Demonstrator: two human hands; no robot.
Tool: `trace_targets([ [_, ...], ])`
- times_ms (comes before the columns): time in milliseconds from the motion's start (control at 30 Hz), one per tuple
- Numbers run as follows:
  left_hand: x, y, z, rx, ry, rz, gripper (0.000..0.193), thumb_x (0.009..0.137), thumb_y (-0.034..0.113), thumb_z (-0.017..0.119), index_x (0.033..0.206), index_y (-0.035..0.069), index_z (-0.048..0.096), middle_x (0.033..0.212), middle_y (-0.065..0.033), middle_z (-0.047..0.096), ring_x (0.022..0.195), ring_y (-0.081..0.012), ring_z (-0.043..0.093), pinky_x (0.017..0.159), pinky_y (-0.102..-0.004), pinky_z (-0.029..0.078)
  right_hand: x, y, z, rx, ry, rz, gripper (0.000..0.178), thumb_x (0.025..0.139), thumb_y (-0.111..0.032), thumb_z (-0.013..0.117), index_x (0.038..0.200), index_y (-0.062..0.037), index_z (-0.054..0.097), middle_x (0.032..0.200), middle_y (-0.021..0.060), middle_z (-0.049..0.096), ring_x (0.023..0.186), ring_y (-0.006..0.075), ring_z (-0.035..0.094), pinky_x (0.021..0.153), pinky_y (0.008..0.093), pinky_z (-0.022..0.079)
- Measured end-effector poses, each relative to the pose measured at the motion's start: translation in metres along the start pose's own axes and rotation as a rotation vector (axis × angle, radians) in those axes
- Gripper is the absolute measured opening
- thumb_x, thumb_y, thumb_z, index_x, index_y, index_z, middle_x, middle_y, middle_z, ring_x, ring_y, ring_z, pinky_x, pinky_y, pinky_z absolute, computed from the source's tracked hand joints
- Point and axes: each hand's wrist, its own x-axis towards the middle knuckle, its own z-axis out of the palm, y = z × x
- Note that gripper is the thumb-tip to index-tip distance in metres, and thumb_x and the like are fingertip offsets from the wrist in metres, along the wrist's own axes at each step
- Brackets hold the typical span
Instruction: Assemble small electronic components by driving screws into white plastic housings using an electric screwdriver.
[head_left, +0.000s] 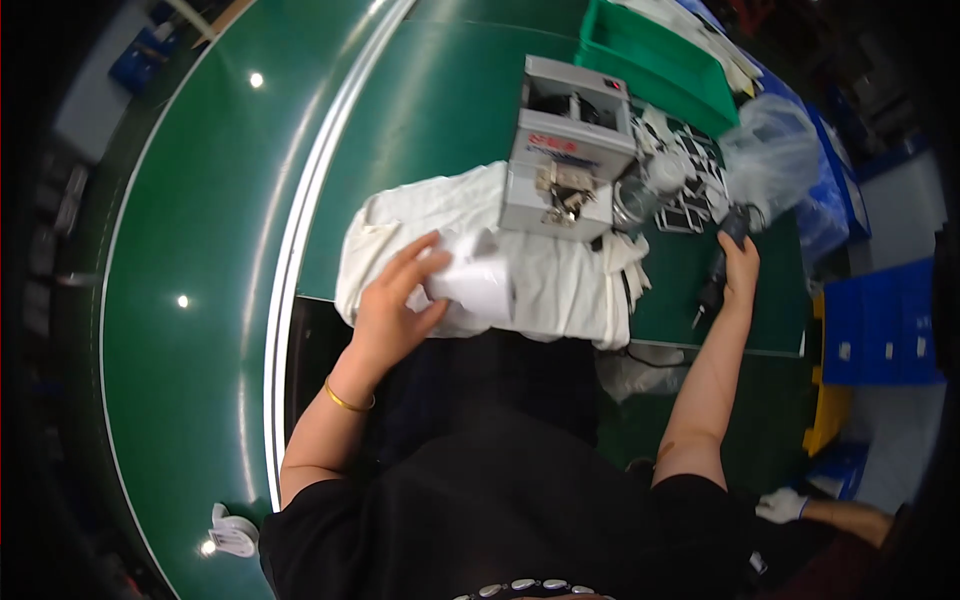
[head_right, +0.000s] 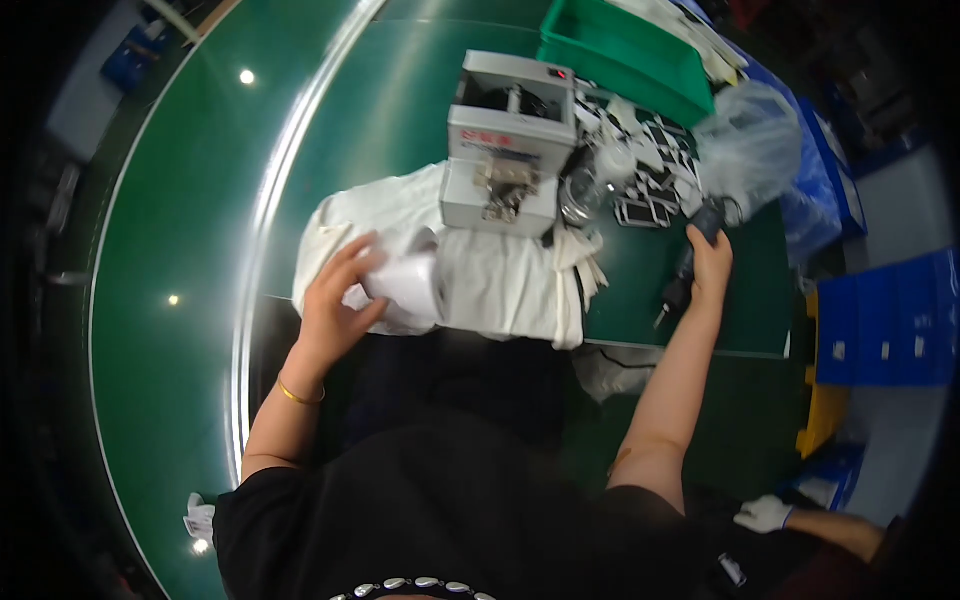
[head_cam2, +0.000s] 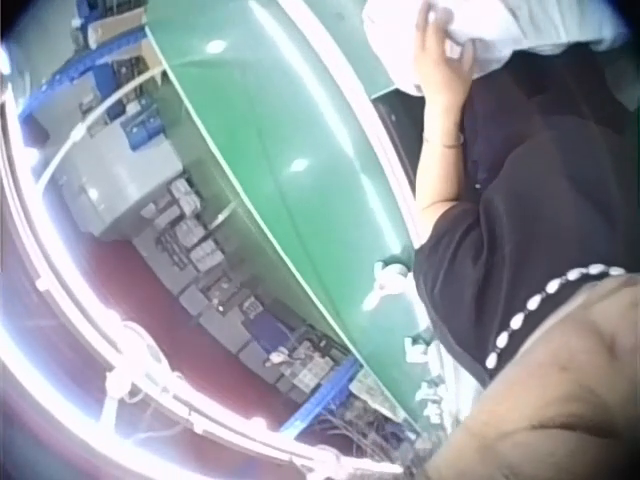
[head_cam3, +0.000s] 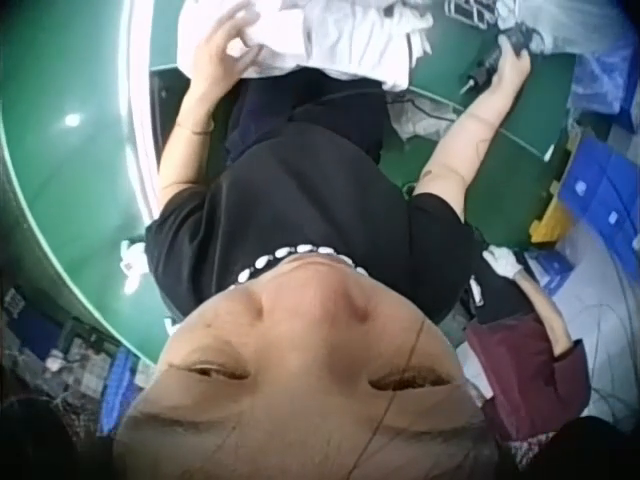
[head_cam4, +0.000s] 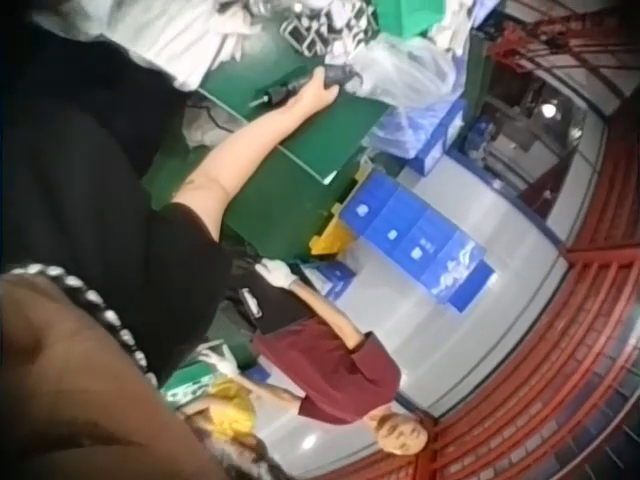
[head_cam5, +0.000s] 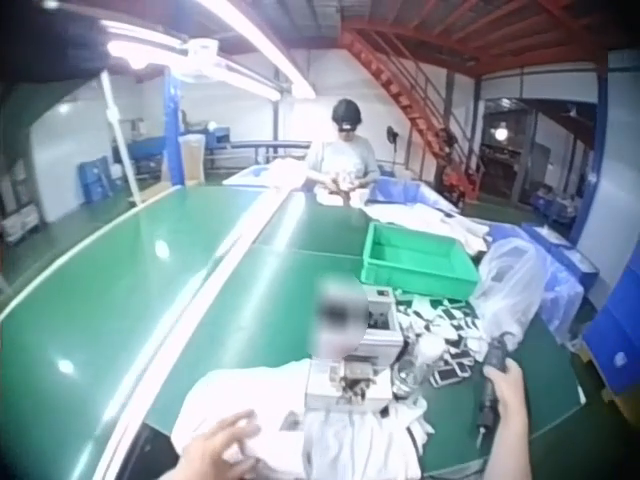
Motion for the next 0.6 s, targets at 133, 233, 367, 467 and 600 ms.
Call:
trace_targets([
  [133,0.015,-0.074,-0.034,-0.181,0.450,-0.207,0.045,0.078,0.000,0.075,0.121,0.001,0.060,0.130,-0.0143,0.061,0.099,-0.0147,0.064,0.078,-0.0277,0.055,-0.006,0.006,-0.006,0.101,0.018,-0.019,0.069,0.086,-0.018,0.077,0.139,0.0099,0.043,0.125,0.0179,0.062,0.106,0.0228,0.062,0.088,0.0320,0.049],
  [233,0.035,-0.126,-0.083,-0.106,0.582,-0.541,0.040,0.081,0.012,0.076,0.115,-0.003,0.061,0.122,-0.0152,0.064,0.096,-0.0185,0.065,0.077,-0.0299,0.055,-0.016,0.005,-0.005,0.019,0.167,-0.028,0.078,0.085,-0.024,0.079,0.145,0.0055,0.038,0.145,0.0246,0.045,0.131,0.0310,0.047,0.106,0.0375,0.040],
  [367,0.033,-0.209,-0.119,0.262,0.699,-0.629,0.046,0.079,0.027,0.080,0.111,-0.002,0.066,0.119,-0.0174,0.064,0.100,-0.0273,0.065,0.086,-0.0367,0.053,-0.029,-0.012,-0.001,-0.121,0.263,-0.197,0.068,0.083,-0.026,0.080,0.140,-0.0023,0.050,0.138,0.0215,0.051,0.123,0.0307,0.052,0.103,0.0402,0.043],
  [467,0.042,-0.212,-0.120,0.597,0.635,-0.762,0.056,0.072,0.039,0.082,0.108,-0.001,0.070,0.124,-0.0192,0.062,0.113,-0.0361,0.057,0.101,-0.0424,0.046,-0.063,-0.040,0.006,-0.134,0.267,-0.298,0.059,0.086,-0.027,0.077,0.136,-0.0051,0.055,0.131,0.0159,0.056,0.119,0.0267,0.053,0.100,0.0380,0.043],
  [600,0.035,-0.213,-0.121,0.617,0.603,-0.749,0.064,0.074,0.040,0.081,0.118,-0.003,0.064,0.133,-0.0185,0.057,0.122,-0.0352,0.052,0.105,-0.0416,0.043,-0.107,-0.065,0.036,-0.125,0.111,-0.476,0.045,0.090,-0.021,0.073,0.130,-0.0039,0.059,0.126,0.0092,0.062,0.112,0.0198,0.057,0.094,0.0324,0.043],
])
